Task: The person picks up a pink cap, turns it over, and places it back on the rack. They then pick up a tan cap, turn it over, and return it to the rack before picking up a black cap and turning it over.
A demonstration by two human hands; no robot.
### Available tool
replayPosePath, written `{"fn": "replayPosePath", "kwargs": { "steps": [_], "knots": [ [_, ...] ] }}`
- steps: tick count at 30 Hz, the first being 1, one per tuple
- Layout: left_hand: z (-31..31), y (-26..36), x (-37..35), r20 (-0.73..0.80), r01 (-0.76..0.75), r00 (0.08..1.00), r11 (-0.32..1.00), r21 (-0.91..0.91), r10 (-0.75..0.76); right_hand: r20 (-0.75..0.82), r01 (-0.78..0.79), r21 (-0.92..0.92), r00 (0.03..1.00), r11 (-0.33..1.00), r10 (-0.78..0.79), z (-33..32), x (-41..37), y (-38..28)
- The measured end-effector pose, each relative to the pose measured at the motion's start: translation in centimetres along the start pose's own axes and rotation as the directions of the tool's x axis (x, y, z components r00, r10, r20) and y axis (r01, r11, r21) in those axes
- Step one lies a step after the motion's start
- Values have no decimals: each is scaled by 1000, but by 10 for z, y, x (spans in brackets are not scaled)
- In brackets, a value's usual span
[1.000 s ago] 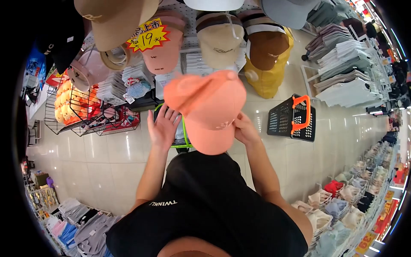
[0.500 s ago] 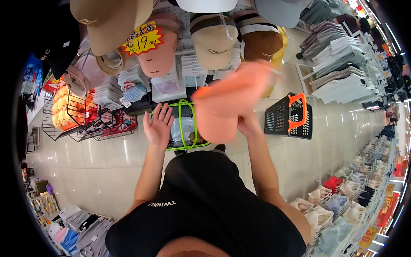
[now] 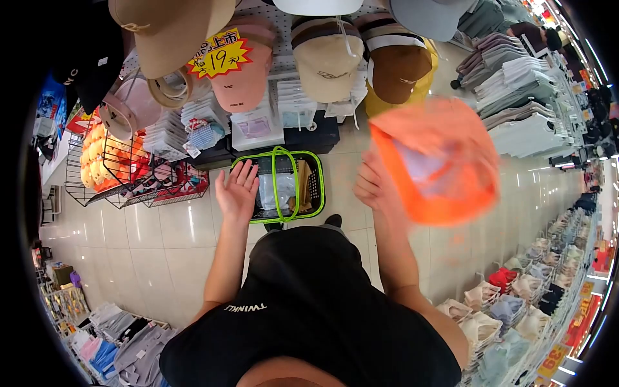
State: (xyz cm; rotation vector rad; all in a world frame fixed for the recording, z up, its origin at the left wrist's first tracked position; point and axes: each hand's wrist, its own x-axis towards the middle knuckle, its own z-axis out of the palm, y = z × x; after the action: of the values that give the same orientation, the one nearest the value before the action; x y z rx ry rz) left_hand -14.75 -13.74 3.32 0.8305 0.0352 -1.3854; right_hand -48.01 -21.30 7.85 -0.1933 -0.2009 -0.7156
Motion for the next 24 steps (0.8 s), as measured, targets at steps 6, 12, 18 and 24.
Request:
{"fn": "replayPosePath", "kwargs": {
  "steps": [6, 12, 18, 24],
  "knots": [
    [5, 1, -6, 26, 4, 1000, 1000, -15, -3, -417, -511, -856, 591, 79, -691, -12, 9, 11],
    [2, -1, -9, 41, -12, 999, 1000, 27, 11, -425, -478, -868, 581, 131, -695, -11, 0, 14],
    [-1, -14, -10, 179, 97, 979, 995, -15, -93, -408, 220, -440, 815, 870, -413, 7, -1, 41],
    [17, -28, -21, 361, 256, 912, 958, -132, -194, -625, -100, -575, 694, 812, -357, -24, 7, 47]
  ]
}}
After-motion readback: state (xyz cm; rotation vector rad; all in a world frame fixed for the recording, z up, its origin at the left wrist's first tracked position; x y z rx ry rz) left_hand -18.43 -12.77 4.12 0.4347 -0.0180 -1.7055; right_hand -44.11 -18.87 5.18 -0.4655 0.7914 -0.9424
